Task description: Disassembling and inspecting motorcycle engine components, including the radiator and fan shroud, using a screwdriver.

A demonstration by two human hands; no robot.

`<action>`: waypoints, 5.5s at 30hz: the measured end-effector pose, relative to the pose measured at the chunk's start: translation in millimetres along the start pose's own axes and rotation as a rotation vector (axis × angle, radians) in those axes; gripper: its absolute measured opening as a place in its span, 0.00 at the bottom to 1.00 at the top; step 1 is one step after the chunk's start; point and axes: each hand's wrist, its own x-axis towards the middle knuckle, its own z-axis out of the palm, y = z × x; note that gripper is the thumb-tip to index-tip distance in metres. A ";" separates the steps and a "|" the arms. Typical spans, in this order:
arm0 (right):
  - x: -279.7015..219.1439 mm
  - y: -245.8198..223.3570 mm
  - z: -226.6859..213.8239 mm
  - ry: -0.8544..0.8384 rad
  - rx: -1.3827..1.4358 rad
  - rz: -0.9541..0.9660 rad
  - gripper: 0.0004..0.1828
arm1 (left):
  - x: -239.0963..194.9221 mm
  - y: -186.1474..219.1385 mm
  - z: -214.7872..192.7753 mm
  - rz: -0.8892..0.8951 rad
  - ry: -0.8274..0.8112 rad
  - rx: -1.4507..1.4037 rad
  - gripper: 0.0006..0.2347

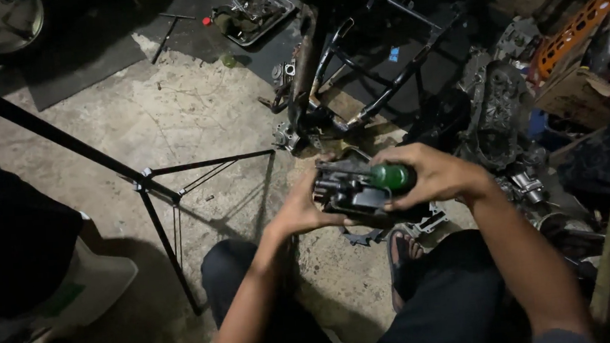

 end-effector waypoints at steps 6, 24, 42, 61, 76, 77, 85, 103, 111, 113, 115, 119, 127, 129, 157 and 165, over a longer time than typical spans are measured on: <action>16.6 18.8 -17.9 -0.172 0.118 -0.073 0.22 | 8.7 22.1 -10.1 0.085 0.078 -0.095 0.40; 6.8 148.4 8.2 0.839 0.009 0.213 0.24 | -8.6 -12.8 4.9 -0.734 0.556 -0.653 0.23; 42.0 271.3 130.2 1.039 0.449 0.587 0.16 | -44.4 -27.1 18.9 -0.578 0.383 -0.422 0.32; 9.8 278.2 165.0 0.609 0.255 0.327 0.27 | -46.2 -73.0 26.3 -0.863 -0.289 0.032 0.58; 1.9 374.4 255.1 0.601 0.528 0.760 0.33 | -111.7 -243.3 83.6 -0.808 -0.395 0.233 0.48; 1.9 380.9 261.2 0.608 0.499 0.781 0.29 | -115.9 -247.5 84.2 -0.812 -0.434 0.250 0.49; -4.6 331.1 270.4 0.747 0.634 0.747 0.19 | -123.0 -250.4 91.7 -0.842 -0.592 0.346 0.50; -14.6 323.7 240.5 0.504 0.312 0.979 0.39 | -102.3 -236.1 93.2 -0.932 -0.561 0.440 0.40; -23.1 290.5 217.6 0.182 0.163 0.907 0.36 | -118.1 -266.5 92.4 -0.933 -0.464 0.395 0.34; -16.6 219.3 198.4 0.108 0.146 0.837 0.38 | -120.5 -268.2 92.6 -0.943 -0.403 0.401 0.34; -14.6 218.3 203.8 0.122 0.150 0.825 0.36 | -122.5 -269.8 90.9 -0.956 -0.391 0.380 0.34; -6.6 211.9 205.1 0.158 0.156 0.833 0.35 | -128.0 -284.5 92.7 -0.948 -0.368 0.319 0.34; -6.2 210.7 209.7 0.177 0.126 0.871 0.35 | -117.3 -253.9 85.9 -0.987 -0.339 0.268 0.34; -5.5 207.2 209.1 0.184 0.132 0.879 0.35 | -118.8 -254.2 85.9 -0.999 -0.342 0.270 0.34; -7.3 216.7 199.9 0.311 0.932 1.018 0.21 | -110.3 -225.3 75.8 -0.954 -0.289 0.227 0.33; -8.2 399.9 261.5 0.238 0.647 0.931 0.29 | -108.4 -206.5 78.7 -0.966 -0.291 0.274 0.32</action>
